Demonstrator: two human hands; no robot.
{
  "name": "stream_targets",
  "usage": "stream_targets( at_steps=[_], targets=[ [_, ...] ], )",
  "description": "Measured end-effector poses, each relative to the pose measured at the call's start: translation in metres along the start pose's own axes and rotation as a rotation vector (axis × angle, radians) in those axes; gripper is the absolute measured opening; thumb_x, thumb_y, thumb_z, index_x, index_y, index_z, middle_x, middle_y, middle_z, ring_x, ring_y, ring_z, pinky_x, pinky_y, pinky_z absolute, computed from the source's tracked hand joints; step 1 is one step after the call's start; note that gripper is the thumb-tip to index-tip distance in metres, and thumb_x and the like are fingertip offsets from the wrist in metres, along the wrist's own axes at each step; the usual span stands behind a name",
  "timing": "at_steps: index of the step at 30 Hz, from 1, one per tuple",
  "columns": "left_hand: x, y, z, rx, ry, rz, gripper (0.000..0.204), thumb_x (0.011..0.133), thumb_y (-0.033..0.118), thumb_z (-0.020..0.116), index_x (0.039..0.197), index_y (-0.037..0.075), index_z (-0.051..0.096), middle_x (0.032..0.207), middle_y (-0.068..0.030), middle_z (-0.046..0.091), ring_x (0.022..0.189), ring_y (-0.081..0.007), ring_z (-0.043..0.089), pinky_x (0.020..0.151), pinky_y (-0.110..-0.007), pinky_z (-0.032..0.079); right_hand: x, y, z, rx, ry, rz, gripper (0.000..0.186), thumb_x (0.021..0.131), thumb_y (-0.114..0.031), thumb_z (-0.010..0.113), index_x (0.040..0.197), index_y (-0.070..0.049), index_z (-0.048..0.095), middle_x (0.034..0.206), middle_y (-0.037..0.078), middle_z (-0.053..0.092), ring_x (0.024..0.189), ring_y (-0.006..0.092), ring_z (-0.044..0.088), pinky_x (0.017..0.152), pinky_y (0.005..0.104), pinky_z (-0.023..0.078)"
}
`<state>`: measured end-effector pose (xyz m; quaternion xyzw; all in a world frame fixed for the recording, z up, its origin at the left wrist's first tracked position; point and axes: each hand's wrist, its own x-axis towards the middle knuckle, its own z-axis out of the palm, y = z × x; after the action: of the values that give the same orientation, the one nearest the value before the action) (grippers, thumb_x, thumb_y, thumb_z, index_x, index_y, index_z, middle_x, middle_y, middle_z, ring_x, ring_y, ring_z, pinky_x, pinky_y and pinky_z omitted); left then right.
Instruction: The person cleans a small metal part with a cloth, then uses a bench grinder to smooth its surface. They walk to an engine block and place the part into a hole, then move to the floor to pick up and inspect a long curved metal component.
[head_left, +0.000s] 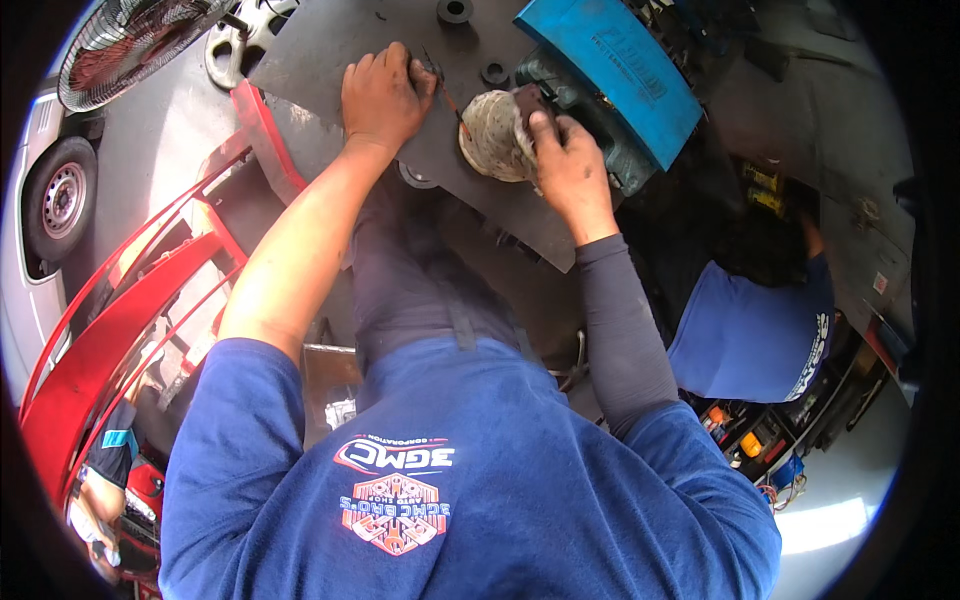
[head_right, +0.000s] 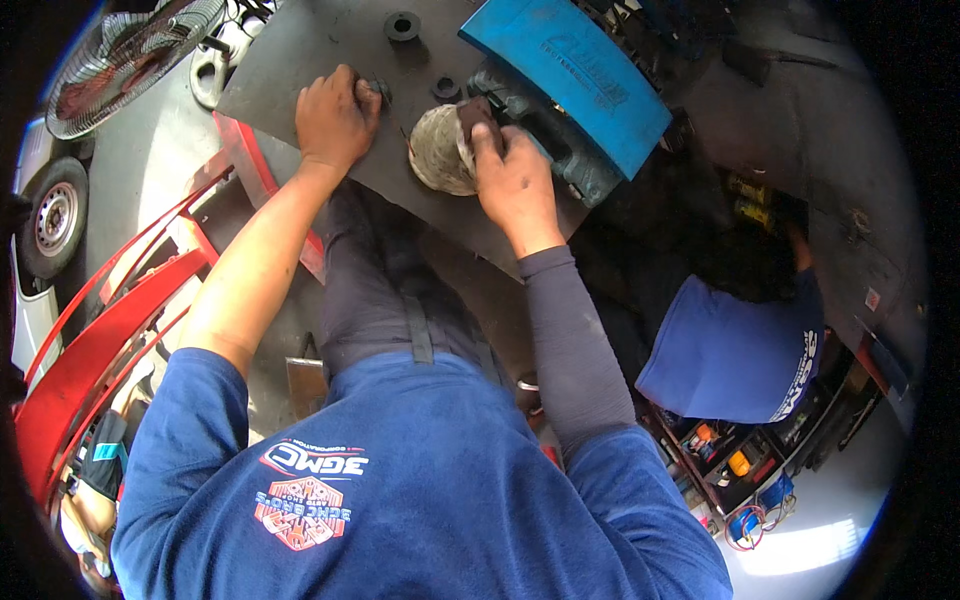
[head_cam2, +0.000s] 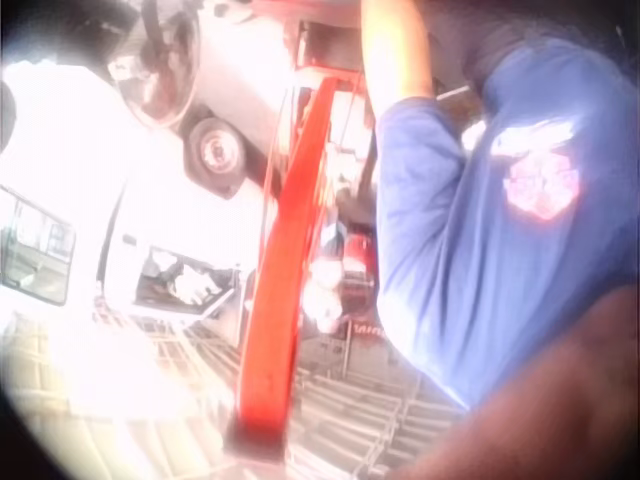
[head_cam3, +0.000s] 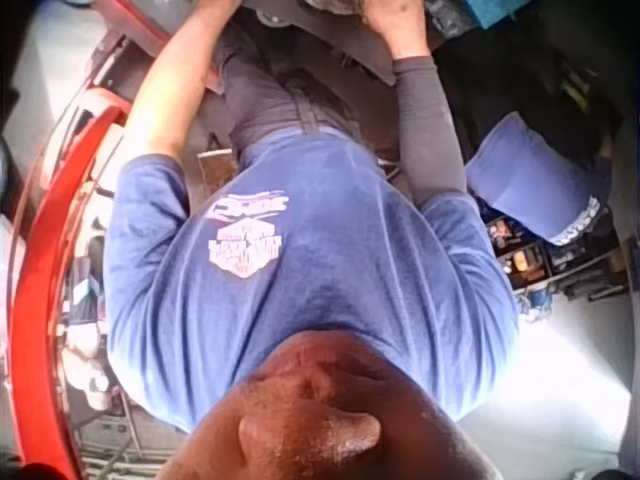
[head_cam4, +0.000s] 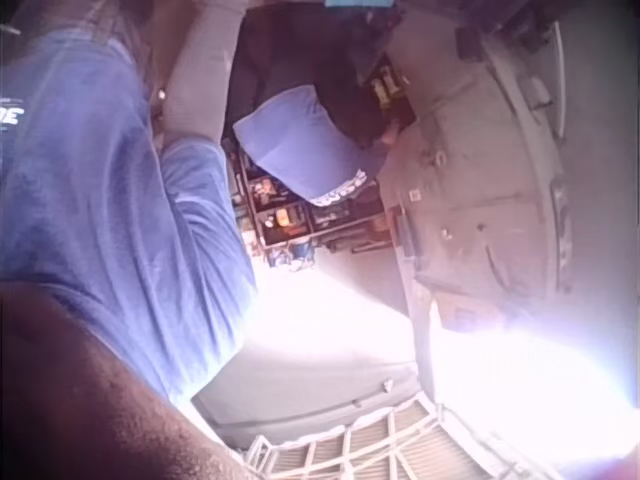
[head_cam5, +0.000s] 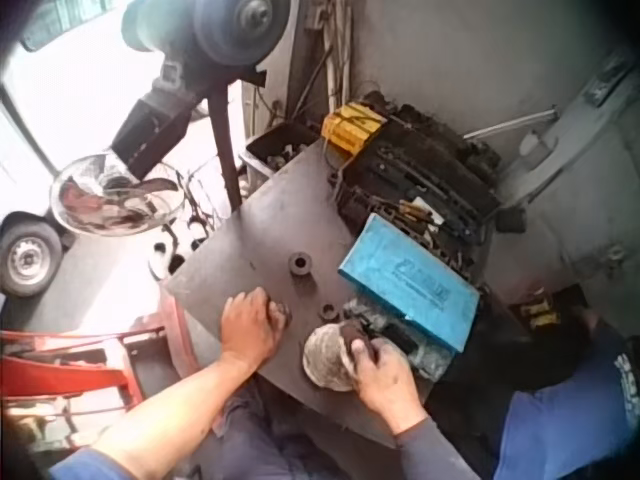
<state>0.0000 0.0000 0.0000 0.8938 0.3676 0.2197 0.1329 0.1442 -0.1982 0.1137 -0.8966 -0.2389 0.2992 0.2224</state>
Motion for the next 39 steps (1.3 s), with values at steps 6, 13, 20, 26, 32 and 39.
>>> stream_targets(
  at_steps=[6,13,20,26,32,39],
  targets=[
    [0.001,0.003,-0.003,-0.017,0.016,0.017,0.024,0.089,0.029,0.072,0.090,0.011,0.057,0.084,-0.0076,0.069,0.086,-0.0323,0.066,0.079,-0.047,0.048,-0.008,-0.044,0.026,-0.214,-0.199,-0.253,0.059,0.106,-0.042,0.058,0.137,0.008,0.060,0.115,0.039,0.070,0.117,0.0519,0.067,0.104,0.0573,0.052],
    [0.002,0.000,0.001,-0.002,0.040,0.027,0.023,0.088,0.029,0.071,0.089,0.011,0.057,0.082,-0.0089,0.069,0.083,-0.0334,0.066,0.077,-0.048,0.049,0.009,-0.067,0.072,-0.276,-0.046,-0.311,0.039,0.102,-0.029,0.059,0.118,0.006,0.058,0.101,0.031,0.074,0.097,0.0499,0.074,0.088,0.0561,0.060],
    [0.001,-0.006,0.002,-0.003,0.002,0.062,0.021,0.088,0.029,0.070,0.089,0.011,0.059,0.079,-0.0093,0.069,0.080,-0.0337,0.066,0.075,-0.047,0.048,-0.004,-0.060,0.071,-0.424,0.003,-0.411,0.026,0.101,-0.027,0.060,0.107,-0.003,0.059,0.083,0.024,0.075,0.077,0.0450,0.075,0.073,0.0568,0.061],
    [0.005,-0.006,0.000,0.009,-0.014,0.051,0.017,0.090,0.028,0.068,0.090,0.012,0.060,0.076,-0.0091,0.069,0.078,-0.0331,0.067,0.072,-0.047,0.049,0.003,-0.063,0.077,-0.422,0.033,-0.362,0.029,0.100,-0.031,0.061,0.101,-0.002,0.061,0.082,0.025,0.075,0.078,0.0464,0.075,0.073,0.0565,0.061],
    [0.008,-0.013,-0.001,-0.055,-0.005,0.077,0.016,0.092,0.027,0.065,0.089,0.012,0.061,0.074,-0.0095,0.068,0.076,-0.0333,0.067,0.073,-0.048,0.050,0.040,-0.072,0.084,-0.448,0.038,-0.462,0.034,0.100,-0.035,0.061,0.102,-0.001,0.064,0.087,0.026,0.077,0.081,0.0456,0.077,0.074,0.0545,0.062],
    [0.009,-0.005,0.009,0.010,-0.029,0.066,0.016,0.093,0.027,0.065,0.089,0.012,0.062,0.074,-0.0105,0.069,0.077,-0.0335,0.068,0.074,-0.047,0.051,0.013,-0.046,0.073,-0.442,-0.047,-0.401,0.034,0.100,-0.035,0.061,0.102,-0.001,0.065,0.088,0.028,0.076,0.082,0.0478,0.076,0.076,0.0569,0.062]
  ],
)
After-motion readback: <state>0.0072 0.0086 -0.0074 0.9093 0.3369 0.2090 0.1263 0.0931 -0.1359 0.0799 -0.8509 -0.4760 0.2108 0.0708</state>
